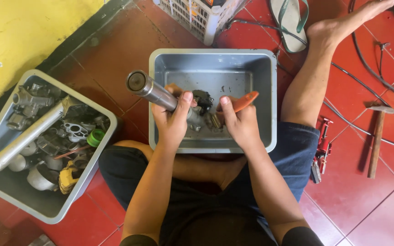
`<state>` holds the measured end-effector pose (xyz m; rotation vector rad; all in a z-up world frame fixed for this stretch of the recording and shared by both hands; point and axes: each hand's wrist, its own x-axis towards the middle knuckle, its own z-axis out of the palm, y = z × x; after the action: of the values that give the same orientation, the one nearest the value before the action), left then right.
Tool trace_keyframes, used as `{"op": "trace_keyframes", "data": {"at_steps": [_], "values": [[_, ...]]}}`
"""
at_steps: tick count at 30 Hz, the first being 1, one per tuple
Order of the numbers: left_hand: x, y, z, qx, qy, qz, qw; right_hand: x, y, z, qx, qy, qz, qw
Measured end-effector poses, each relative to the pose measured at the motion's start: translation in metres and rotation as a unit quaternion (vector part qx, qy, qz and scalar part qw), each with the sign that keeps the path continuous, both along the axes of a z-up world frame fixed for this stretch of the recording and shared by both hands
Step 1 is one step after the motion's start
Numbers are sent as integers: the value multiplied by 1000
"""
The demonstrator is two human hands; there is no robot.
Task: Disassembling and cleaning a motorcycle front fork assembly using various hand tools.
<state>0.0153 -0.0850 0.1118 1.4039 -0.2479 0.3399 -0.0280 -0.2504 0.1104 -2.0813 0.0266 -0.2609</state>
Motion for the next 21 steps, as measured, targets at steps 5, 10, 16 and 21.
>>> {"op": "trace_keyframes", "data": {"at_steps": [5, 10, 16, 21], "values": [[-5, -7, 5, 10, -19, 25, 999, 1, 24, -11, 206, -111, -29, 972], [-3, -5, 9, 3, -24, 33, 999, -2, 32, -59, 386, 10, -72, 920], [-6, -4, 7, 2, -12, 25, 1000, -7, 35, -23, 170, 21, -103, 980], [-9, -10, 17, 18, -16, 34, 999, 2, 38, -36, 424, 1, -90, 901]]}}
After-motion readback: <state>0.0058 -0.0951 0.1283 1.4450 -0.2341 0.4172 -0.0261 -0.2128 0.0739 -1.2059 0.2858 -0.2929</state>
